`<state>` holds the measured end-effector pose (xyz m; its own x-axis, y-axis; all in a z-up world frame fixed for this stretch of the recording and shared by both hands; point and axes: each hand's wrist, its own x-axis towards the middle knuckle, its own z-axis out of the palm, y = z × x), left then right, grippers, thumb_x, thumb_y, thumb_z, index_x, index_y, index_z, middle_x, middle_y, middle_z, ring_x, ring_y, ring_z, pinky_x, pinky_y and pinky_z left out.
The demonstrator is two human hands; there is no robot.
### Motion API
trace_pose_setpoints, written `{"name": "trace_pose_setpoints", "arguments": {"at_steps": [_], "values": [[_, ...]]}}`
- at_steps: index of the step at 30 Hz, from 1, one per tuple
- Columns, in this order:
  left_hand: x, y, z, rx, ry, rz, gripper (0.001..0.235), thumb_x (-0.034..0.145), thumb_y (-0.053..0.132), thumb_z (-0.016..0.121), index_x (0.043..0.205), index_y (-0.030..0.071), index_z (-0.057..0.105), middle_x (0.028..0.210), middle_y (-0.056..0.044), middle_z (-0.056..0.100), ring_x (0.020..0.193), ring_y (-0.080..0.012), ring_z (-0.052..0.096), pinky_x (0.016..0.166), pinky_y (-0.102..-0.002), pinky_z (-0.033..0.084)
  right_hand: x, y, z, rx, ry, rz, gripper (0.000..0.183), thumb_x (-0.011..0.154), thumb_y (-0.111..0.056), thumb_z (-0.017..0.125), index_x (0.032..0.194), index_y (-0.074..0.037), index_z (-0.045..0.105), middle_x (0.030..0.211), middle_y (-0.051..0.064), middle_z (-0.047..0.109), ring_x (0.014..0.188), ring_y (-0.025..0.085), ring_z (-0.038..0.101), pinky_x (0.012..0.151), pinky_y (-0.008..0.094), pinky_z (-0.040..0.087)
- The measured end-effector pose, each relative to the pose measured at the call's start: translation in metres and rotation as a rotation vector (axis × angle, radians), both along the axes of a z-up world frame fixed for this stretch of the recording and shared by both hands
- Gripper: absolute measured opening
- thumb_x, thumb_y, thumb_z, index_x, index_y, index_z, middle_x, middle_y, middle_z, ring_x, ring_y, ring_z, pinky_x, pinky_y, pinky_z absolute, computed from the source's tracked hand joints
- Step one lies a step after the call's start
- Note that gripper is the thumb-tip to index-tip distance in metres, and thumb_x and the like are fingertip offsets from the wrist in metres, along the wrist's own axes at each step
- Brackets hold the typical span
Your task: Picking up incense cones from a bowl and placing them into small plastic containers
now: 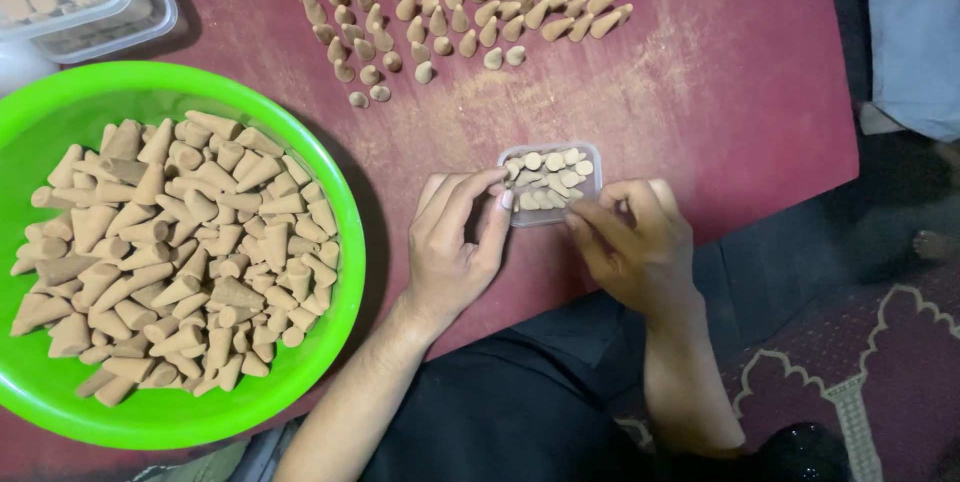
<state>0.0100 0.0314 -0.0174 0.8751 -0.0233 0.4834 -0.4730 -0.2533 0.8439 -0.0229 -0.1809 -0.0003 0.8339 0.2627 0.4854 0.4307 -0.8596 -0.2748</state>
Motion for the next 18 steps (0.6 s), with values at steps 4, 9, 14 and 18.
{"name": "trace_pose_setpoints", "arguments": {"at_steps": [4, 9, 14, 18], "values": [[-0.001, 0.002, -0.001, 0.006, 0.002, 0.014, 0.021, 0.091, 0.0, 0.073, 0.112, 0.002, 0.074, 0.088, -0.011, 0.073, 0.081, -0.0356, 0.07, 0.074, -0.046, 0.058, 0.001, -0.001, -0.007, -0.025, 0.017, -0.003, 0.015, 0.099, -0.031, 0.074, 0.095, -0.017, 0.078, 0.082, 0.002, 0.052, 0.071, 0.025, 0.056, 0.063, 0.035, 0.05], [0.0, 0.003, 0.0, 0.007, 0.01, 0.006, 0.021, 0.092, 0.001, 0.074, 0.113, 0.001, 0.073, 0.088, -0.012, 0.073, 0.081, -0.0368, 0.07, 0.073, -0.047, 0.057, 0.001, -0.003, -0.01, -0.039, 0.042, 0.006, 0.016, 0.1, -0.03, 0.071, 0.105, -0.018, 0.079, 0.083, 0.002, 0.049, 0.073, 0.025, 0.055, 0.064, 0.034, 0.049], [-0.001, 0.002, 0.0, 0.004, 0.007, 0.005, 0.02, 0.092, 0.002, 0.073, 0.112, 0.001, 0.073, 0.088, -0.012, 0.073, 0.082, -0.0364, 0.071, 0.073, -0.046, 0.058, 0.004, 0.0, -0.012, -0.048, 0.027, 0.008, 0.019, 0.101, -0.031, 0.069, 0.109, -0.017, 0.079, 0.082, 0.002, 0.048, 0.072, 0.024, 0.054, 0.065, 0.034, 0.049], [-0.001, 0.003, 0.0, 0.008, 0.011, 0.01, 0.02, 0.092, 0.002, 0.073, 0.112, 0.001, 0.074, 0.088, -0.011, 0.073, 0.082, -0.0359, 0.071, 0.074, -0.046, 0.058, 0.005, 0.002, -0.014, -0.058, 0.019, 0.013, 0.021, 0.101, -0.031, 0.068, 0.111, -0.017, 0.079, 0.082, 0.003, 0.048, 0.071, 0.025, 0.054, 0.064, 0.035, 0.049]]}}
